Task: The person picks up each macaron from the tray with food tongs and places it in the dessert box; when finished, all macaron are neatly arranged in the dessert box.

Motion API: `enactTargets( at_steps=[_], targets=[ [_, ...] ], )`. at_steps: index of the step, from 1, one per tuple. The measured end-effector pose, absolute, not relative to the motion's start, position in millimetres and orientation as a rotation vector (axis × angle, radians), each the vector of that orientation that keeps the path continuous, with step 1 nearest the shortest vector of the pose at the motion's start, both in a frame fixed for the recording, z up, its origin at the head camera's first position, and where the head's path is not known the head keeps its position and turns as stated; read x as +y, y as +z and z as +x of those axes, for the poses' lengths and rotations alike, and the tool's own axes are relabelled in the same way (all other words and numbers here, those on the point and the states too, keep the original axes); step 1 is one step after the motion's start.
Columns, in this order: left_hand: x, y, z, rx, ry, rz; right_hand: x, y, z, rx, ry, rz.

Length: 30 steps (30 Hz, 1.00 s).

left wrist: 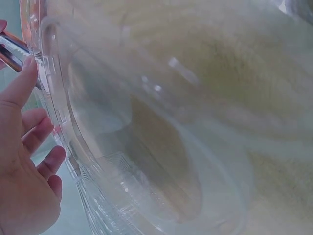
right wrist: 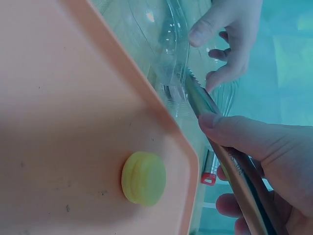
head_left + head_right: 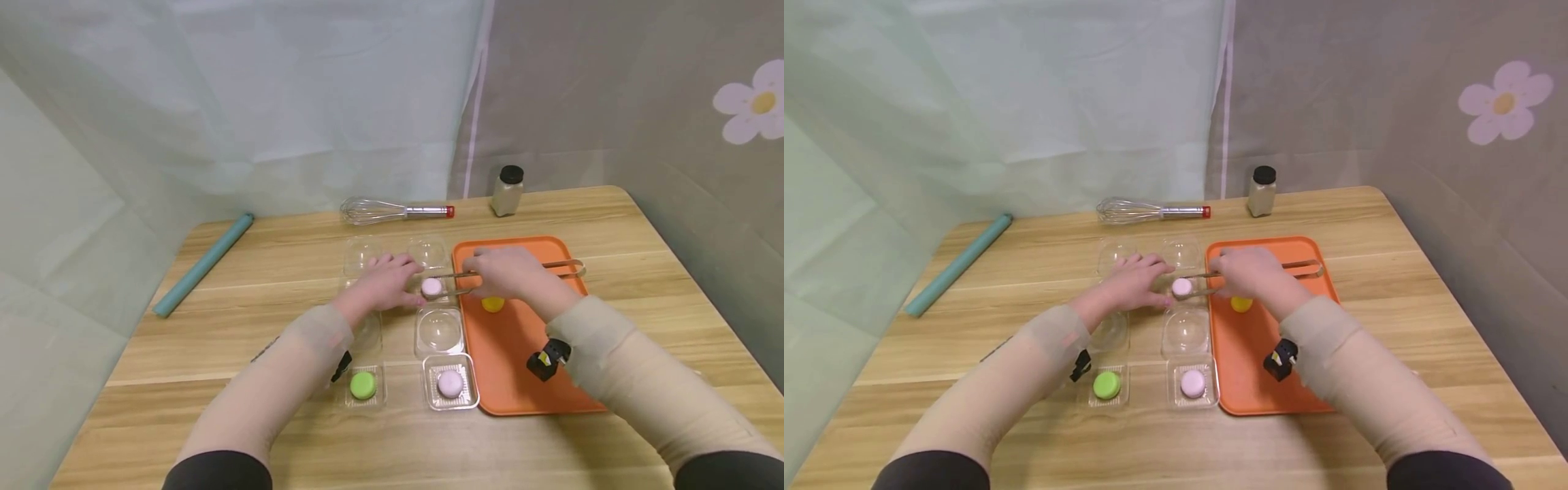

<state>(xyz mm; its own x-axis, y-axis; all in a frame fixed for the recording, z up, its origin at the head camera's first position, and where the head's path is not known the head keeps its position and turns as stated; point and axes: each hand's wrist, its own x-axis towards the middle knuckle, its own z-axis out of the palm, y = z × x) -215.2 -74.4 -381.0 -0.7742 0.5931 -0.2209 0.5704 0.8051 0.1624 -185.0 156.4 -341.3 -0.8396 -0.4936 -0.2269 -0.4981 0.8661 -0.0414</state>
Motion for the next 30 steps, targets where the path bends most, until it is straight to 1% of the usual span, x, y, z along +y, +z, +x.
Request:
enactTargets(
  at_steps=[8, 21, 30],
  targets=[
    [-71.4, -379.3, -214.3, 2.724, 0.116, 0.901, 167.8, -340.4, -180.3, 2.836, -0.042, -0.77],
    [-74.9, -380.0, -213.1, 2.731, 0.101, 0.91, 213.3, -348.5, -164.4, 2.902, -0.36, -0.754],
    [-88.1, -359.9, -212.0, 2.773, 0.164, 0.936, 240.1, -352.0, -152.2, 2.922, -0.414, -0.694]
  ],
)
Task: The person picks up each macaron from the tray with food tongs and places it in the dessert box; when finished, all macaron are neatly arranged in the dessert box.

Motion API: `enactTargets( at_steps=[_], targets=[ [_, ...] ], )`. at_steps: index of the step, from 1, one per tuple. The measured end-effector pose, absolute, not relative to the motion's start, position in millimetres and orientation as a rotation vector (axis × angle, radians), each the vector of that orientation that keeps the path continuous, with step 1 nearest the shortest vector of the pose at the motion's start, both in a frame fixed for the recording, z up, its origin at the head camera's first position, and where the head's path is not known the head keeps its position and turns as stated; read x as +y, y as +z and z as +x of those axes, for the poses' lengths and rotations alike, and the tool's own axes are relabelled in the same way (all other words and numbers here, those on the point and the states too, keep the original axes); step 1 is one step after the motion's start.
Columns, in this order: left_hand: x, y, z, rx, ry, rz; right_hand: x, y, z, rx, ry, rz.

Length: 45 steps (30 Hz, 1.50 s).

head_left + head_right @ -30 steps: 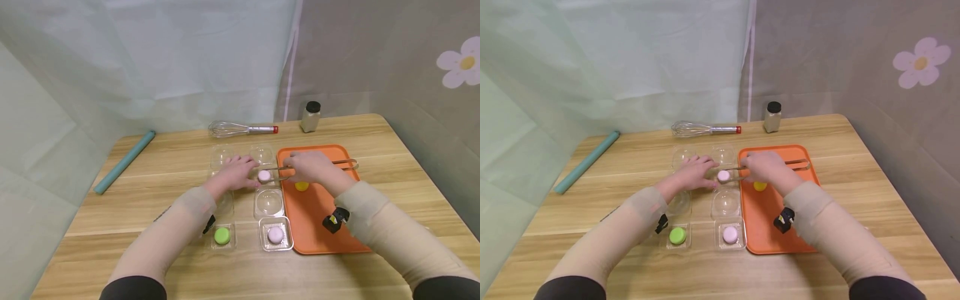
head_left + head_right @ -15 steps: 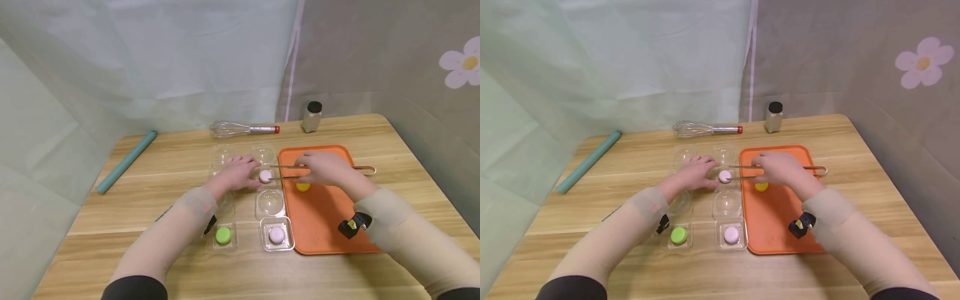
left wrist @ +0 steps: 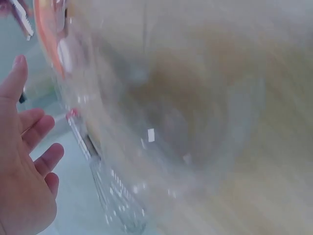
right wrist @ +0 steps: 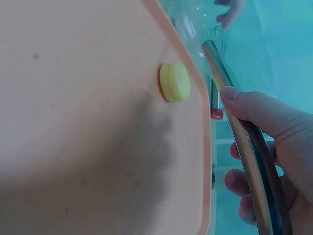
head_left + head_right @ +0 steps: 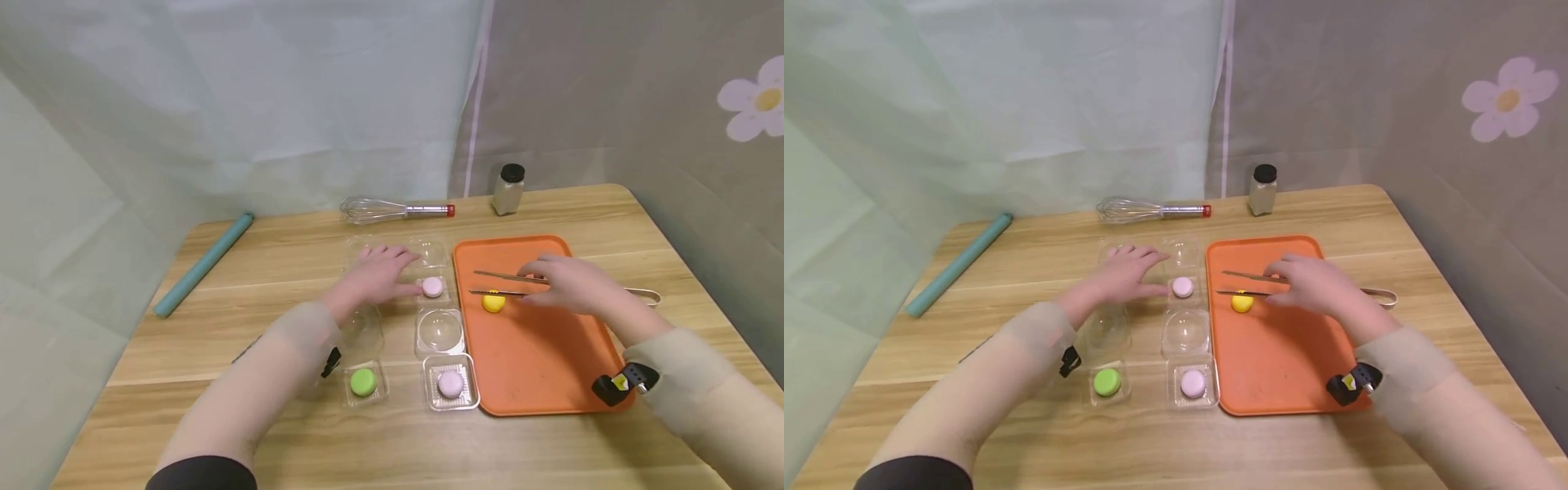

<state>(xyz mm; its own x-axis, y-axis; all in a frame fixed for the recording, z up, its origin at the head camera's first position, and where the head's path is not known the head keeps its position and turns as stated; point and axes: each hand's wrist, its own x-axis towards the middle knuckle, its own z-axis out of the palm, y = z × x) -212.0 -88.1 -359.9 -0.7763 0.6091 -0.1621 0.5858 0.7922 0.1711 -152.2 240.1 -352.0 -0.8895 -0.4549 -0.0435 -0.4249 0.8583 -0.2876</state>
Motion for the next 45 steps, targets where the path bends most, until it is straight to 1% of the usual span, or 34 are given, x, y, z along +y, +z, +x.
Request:
enactTargets(
  at_steps=[8, 14, 22, 28, 45],
  targets=[
    [-128.8, -349.0, -214.5, 2.785, 0.153, 0.865, 258.6, -355.3, -142.4, 2.9, -0.428, -0.657],
    [-157.3, -352.9, -216.9, 2.785, 0.155, 0.768, 269.5, -360.6, -138.1, 2.895, -0.418, -0.672],
    [-181.4, -361.5, -219.3, 2.791, 0.131, 0.734, 275.6, -366.4, -134.5, 2.885, -0.414, -0.654],
    [-188.4, -363.6, -220.0, 2.78, 0.094, 0.741, 277.9, -371.4, -135.2, 2.872, -0.422, -0.669],
    [-185.6, -366.8, -220.9, 2.773, 0.082, 0.732, 278.4, -375.8, -131.9, 2.86, -0.42, -0.608]
  ],
)
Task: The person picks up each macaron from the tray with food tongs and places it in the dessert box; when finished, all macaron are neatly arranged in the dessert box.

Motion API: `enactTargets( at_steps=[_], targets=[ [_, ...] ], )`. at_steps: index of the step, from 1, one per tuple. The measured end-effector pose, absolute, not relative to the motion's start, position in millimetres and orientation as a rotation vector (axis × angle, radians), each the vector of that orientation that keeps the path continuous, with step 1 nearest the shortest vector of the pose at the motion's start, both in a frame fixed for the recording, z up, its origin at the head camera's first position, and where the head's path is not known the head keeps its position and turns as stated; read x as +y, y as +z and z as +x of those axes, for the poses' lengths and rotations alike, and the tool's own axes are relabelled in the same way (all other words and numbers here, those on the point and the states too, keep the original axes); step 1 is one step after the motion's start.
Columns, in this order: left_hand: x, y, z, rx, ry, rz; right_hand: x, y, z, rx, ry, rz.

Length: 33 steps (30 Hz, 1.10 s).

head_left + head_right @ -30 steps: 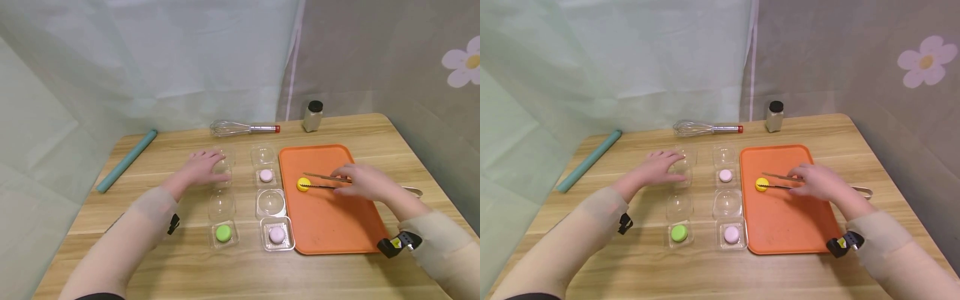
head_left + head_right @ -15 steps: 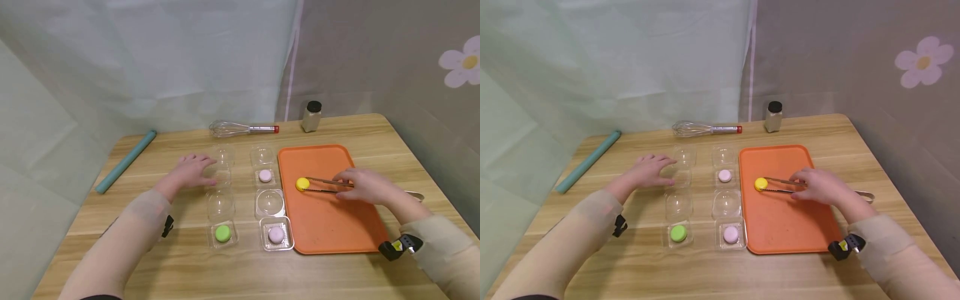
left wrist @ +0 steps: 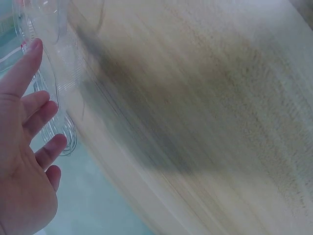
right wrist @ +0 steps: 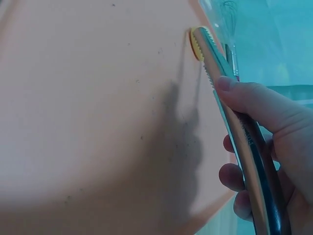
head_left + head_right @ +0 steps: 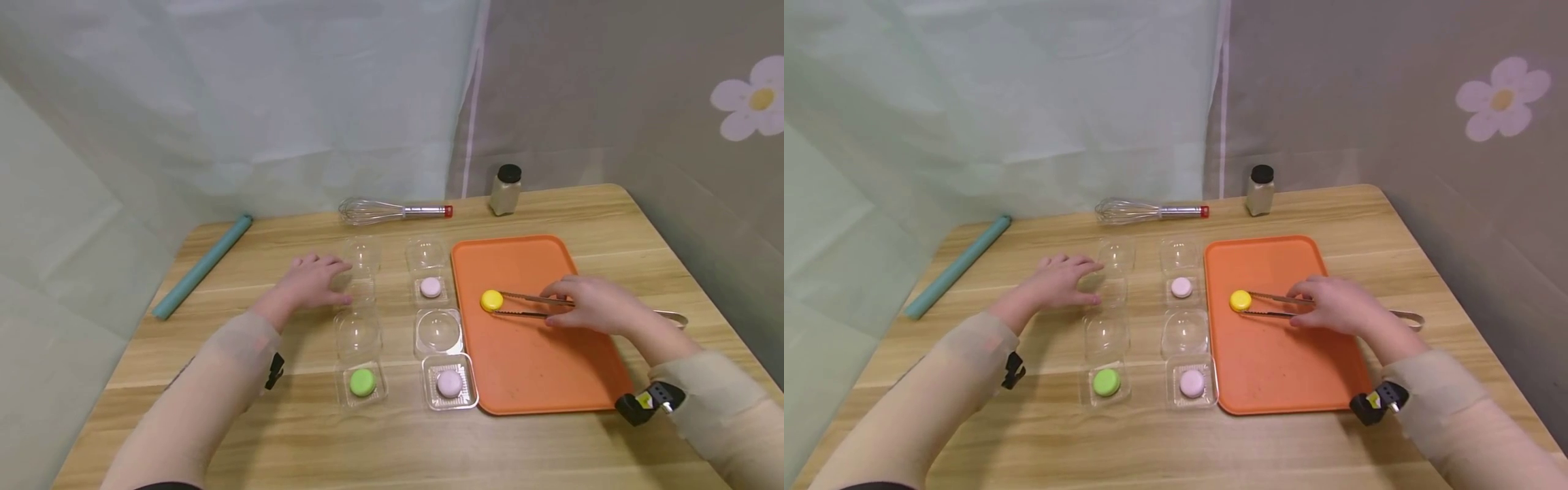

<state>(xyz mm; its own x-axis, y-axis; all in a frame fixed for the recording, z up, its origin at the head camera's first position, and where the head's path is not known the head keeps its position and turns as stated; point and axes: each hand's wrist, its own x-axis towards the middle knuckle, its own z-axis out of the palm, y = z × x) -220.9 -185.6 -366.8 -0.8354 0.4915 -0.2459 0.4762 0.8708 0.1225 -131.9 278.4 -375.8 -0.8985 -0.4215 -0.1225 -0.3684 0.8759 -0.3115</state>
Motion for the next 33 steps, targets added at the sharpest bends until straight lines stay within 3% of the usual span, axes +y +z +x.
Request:
enactTargets(
  at_steps=[22, 33],
  targets=[
    [-182.7, -371.2, -219.7, 2.788, 0.07, 0.741, 271.8, -373.6, -139.3, 2.894, -0.435, -0.607],
    [-184.3, -374.2, -221.3, 2.798, 0.098, 0.749, 230.5, -355.1, -160.3, 2.923, -0.442, -0.695]
  ],
)
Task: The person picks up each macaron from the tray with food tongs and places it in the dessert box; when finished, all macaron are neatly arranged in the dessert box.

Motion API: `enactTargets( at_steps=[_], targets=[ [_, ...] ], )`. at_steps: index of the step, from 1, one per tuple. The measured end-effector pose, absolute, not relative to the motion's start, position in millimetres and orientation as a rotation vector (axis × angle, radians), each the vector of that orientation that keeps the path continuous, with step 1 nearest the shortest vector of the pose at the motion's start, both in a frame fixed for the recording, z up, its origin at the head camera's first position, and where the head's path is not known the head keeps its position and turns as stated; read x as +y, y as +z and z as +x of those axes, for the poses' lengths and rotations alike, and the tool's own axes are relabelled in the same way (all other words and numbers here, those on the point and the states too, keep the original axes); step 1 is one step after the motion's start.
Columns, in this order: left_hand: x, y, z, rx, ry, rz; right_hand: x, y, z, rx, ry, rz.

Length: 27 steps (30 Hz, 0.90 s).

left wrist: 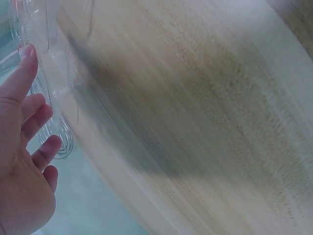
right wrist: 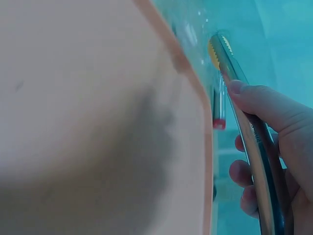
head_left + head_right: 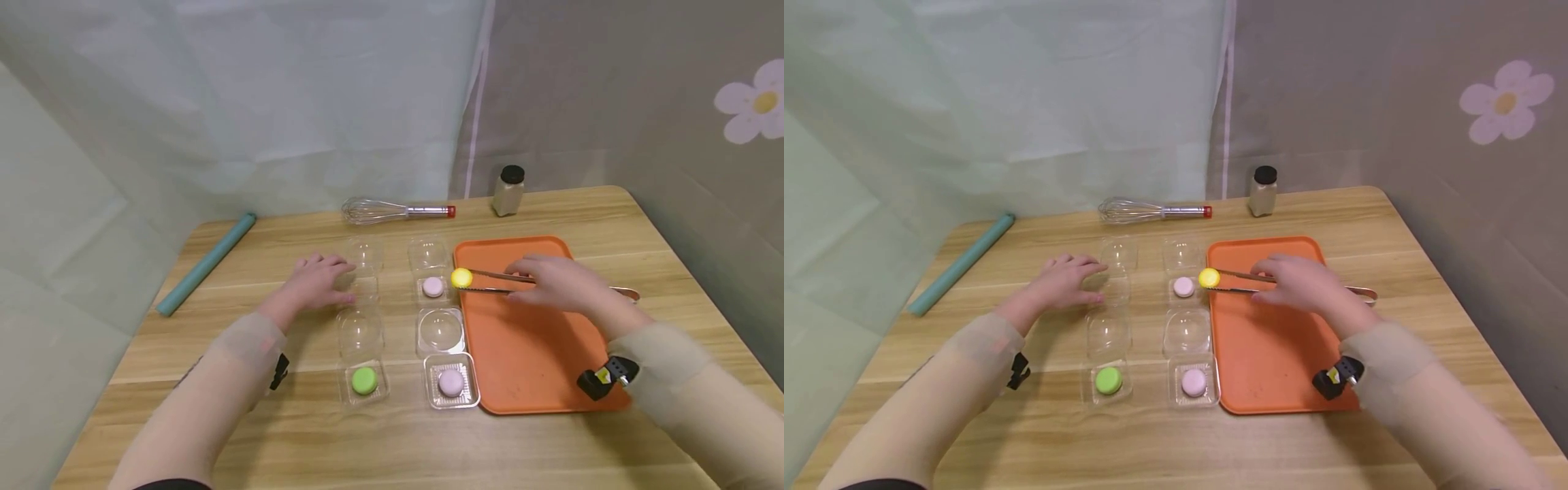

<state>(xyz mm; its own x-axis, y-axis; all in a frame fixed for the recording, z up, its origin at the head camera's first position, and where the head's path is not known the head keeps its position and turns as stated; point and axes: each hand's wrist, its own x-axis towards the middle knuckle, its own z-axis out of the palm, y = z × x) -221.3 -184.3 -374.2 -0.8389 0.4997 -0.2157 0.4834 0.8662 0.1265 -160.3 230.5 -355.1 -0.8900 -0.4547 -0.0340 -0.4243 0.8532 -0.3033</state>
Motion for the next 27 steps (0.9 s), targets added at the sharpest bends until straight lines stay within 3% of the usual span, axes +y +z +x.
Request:
enactTargets(
  at_steps=[16, 27],
  targets=[
    [-184.0, -374.0, -220.5, 2.79, 0.134, 0.735, 154.5, -345.2, -194.0, 2.855, -0.412, -0.881],
    [-177.2, -372.6, -219.3, 2.801, 0.153, 0.754, 119.3, -343.5, -201.0, 2.802, -0.348, -0.835]
  ],
)
